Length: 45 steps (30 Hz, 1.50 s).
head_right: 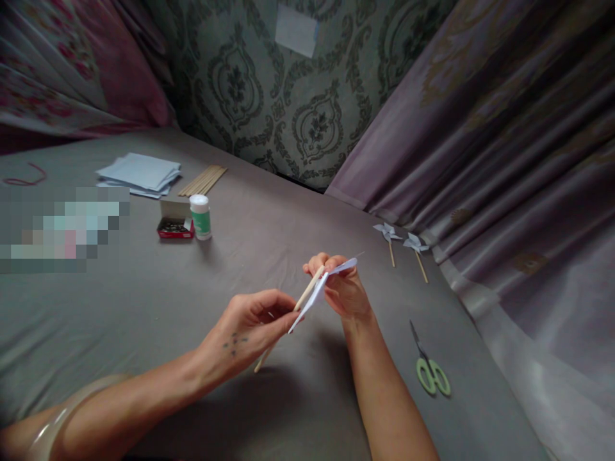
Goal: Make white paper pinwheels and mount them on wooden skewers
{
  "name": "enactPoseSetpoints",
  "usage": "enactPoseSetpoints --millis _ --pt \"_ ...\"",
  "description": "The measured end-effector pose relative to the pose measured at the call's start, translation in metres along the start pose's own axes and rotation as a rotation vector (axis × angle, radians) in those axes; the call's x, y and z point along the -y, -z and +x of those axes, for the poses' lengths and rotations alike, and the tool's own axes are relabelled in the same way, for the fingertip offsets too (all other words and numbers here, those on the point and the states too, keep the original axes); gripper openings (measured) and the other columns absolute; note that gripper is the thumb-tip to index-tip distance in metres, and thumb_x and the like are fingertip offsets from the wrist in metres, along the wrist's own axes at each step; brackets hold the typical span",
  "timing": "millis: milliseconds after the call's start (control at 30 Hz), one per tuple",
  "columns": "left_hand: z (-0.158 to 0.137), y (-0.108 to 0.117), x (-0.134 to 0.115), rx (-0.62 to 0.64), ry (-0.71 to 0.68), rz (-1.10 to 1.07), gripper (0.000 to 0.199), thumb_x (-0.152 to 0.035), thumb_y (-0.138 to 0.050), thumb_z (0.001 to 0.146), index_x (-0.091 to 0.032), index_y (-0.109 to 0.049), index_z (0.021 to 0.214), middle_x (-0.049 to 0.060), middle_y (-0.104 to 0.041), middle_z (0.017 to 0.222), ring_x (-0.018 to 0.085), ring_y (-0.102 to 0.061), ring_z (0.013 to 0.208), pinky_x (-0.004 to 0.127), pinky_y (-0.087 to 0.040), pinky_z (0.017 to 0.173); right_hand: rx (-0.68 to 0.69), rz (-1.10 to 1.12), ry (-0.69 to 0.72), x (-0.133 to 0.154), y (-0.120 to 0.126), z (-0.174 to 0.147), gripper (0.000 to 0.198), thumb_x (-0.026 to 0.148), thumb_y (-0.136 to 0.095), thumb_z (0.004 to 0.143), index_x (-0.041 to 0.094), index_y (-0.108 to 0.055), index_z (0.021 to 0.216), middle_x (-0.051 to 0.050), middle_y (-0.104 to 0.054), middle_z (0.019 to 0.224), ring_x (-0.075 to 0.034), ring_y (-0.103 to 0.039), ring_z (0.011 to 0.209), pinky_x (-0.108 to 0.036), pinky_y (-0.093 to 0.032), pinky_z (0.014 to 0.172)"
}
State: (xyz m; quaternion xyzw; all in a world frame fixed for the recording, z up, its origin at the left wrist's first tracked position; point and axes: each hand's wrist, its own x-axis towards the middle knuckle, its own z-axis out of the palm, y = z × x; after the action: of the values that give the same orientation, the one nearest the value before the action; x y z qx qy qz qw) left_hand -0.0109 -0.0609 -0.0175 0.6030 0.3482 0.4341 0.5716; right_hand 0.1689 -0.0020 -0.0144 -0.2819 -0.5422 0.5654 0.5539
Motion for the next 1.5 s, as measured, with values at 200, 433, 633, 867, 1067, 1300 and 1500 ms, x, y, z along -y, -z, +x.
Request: enactPoseSetpoints --millis 200,433,633,867,1067,1300,1500 --pt "-0.0001 0.0003 0.0013 -0.002 -0.005 0.011 0.019 -0.030 -0.062 0.079 -0.013 -0.068 0.075 0.001 -0.063 0.065 0.010 -0.050 0.058 0.019 -0.038 0.053 0.003 -0.017 0.024 0.0031 -0.0002 -0.0005 0.021 0.042 -0.084 0.061 0.031 -0.066 0.060 0.006 -0.044 0.057 -0.012 -0.042 0.061 -0.033 -0.043 0.080" --pt "-0.0001 0.0004 0.0020 -0.007 -0.037 0.056 0.018 -0.028 -0.062 0.080 -0.014 -0.067 0.072 0.001 -0.062 0.062 0.009 -0.048 0.057 0.019 -0.036 0.051 0.001 -0.067 0.049 0.0067 -0.0023 0.0004 0.019 0.045 -0.083 0.060 0.035 -0.071 0.071 0.005 -0.052 0.064 -0.013 -0.047 0.064 -0.035 -0.045 0.078" --pt "-0.0012 0.0007 0.0010 0.005 -0.050 0.077 0.017 -0.027 -0.060 0.081 -0.014 -0.066 0.072 -0.001 -0.060 0.062 0.009 -0.047 0.056 0.019 -0.035 0.052 0.033 -0.065 0.071 0.0059 -0.0017 -0.0007 0.013 0.045 -0.080 0.065 0.038 -0.073 0.074 0.003 -0.057 0.069 -0.013 -0.050 0.068 -0.036 -0.045 0.078" --pt "-0.0019 -0.0002 -0.0002 -0.005 -0.069 0.096 0.017 -0.025 -0.060 0.082 -0.014 -0.066 0.070 0.000 -0.060 0.060 0.009 -0.048 0.056 0.019 -0.035 0.052 0.026 -0.087 0.093 0.0048 0.0000 -0.0023 0.011 0.047 -0.078 0.068 0.039 -0.072 0.073 0.003 -0.058 0.064 -0.016 -0.050 0.067 -0.039 -0.044 0.079" --pt "-0.0024 -0.0004 -0.0007 -0.016 -0.082 0.142 0.017 -0.024 -0.060 0.082 -0.014 -0.066 0.070 -0.001 -0.057 0.058 0.008 -0.045 0.054 0.019 -0.034 0.051 0.054 -0.095 0.122 0.0039 -0.0019 -0.0033 0.012 0.047 -0.078 0.068 0.038 -0.073 0.075 0.003 -0.057 0.064 -0.015 -0.049 0.066 -0.038 -0.043 0.079" --pt "-0.0023 -0.0017 0.0006 -0.035 -0.090 0.197 0.016 -0.021 -0.060 0.081 -0.014 -0.065 0.068 -0.002 -0.057 0.057 0.008 -0.046 0.053 0.019 -0.033 0.052 0.018 -0.132 0.156 0.0023 -0.0047 -0.0008 0.014 0.047 -0.079 0.066 0.037 -0.072 0.071 0.004 -0.055 0.060 -0.014 -0.049 0.064 -0.035 -0.045 0.077" --pt "-0.0022 -0.0014 0.0002 -0.023 -0.108 0.220 0.018 -0.023 -0.059 0.083 -0.014 -0.065 0.068 -0.002 -0.057 0.057 0.008 -0.046 0.053 0.019 -0.034 0.052 0.004 -0.135 0.155 0.0017 -0.0049 -0.0015 0.012 0.045 -0.078 0.068 0.035 -0.071 0.068 0.004 -0.056 0.060 -0.014 -0.049 0.065 -0.034 -0.045 0.078"
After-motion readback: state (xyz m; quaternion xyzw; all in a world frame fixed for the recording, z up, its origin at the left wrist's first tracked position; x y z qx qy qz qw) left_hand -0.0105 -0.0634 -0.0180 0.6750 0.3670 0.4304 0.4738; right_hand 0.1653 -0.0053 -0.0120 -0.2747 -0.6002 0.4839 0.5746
